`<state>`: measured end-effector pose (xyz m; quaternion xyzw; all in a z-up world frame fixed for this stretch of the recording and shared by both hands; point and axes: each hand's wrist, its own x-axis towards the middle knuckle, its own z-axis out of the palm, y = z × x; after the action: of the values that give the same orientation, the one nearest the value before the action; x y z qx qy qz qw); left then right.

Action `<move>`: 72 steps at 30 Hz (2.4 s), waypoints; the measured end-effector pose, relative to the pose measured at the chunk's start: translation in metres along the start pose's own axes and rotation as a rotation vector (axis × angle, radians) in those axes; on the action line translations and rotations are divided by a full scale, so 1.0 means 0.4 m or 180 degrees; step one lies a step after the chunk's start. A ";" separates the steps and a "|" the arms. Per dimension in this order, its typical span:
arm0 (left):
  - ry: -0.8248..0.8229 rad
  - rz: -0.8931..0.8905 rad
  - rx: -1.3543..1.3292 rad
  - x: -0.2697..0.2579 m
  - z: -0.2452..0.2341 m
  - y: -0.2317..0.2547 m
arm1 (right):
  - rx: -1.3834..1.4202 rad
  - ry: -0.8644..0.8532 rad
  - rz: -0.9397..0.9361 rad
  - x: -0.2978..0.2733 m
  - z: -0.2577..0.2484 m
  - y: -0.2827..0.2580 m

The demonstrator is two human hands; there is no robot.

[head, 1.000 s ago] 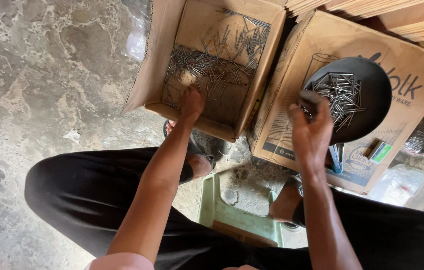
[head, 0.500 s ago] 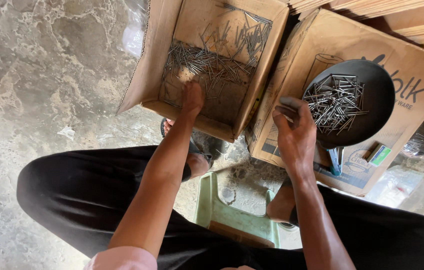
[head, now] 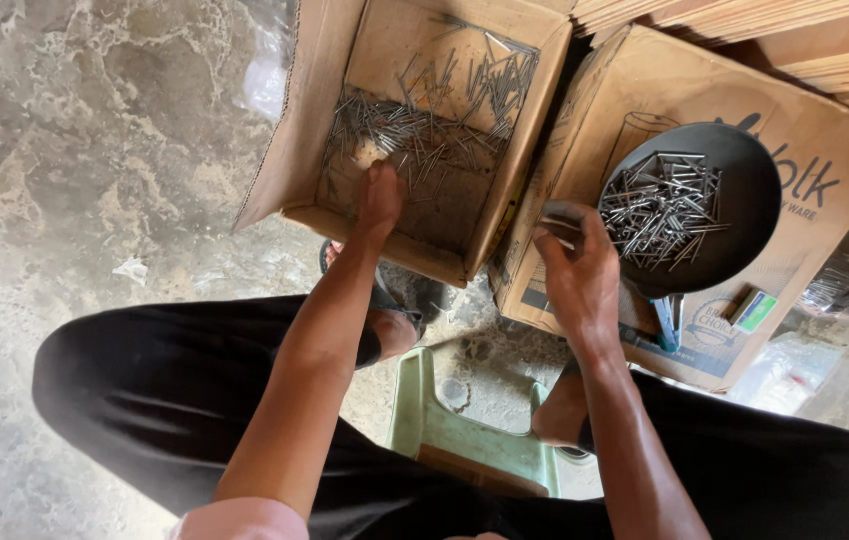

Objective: The person sits on a low stool and transfers metal nails from a cardboard box into a black bowl using both hands. The person repeatedly scoops nails from the box and places them into the bowl.

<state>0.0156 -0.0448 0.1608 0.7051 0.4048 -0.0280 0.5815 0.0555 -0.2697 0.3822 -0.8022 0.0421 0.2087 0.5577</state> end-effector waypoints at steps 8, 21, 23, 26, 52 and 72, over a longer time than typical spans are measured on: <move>0.0195 0.0781 0.0704 -0.118 0.098 0.238 | 0.0766 0.0079 0.0326 0.000 0.000 -0.014; -0.0374 0.4197 0.1347 -0.382 0.246 0.352 | 0.2952 0.0369 0.0772 0.100 -0.112 0.167; -0.0402 0.4226 0.0983 -0.361 0.249 0.331 | 0.3240 0.0657 0.0726 0.109 -0.134 0.188; 0.0003 0.3920 0.1237 -0.278 0.209 0.277 | 0.2497 0.1046 0.0561 0.053 -0.119 0.069; -0.0293 0.1025 0.2857 0.118 0.121 -0.074 | -0.0748 0.0647 -0.0728 0.011 0.026 0.029; -0.0083 0.1704 0.3411 0.191 0.168 -0.266 | -0.0598 0.0625 -0.0483 0.010 0.029 0.029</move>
<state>0.0314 -0.0606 0.0154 0.9772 0.1355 -0.0894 0.1366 0.0523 -0.2627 0.3668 -0.8683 0.0159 0.0896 0.4877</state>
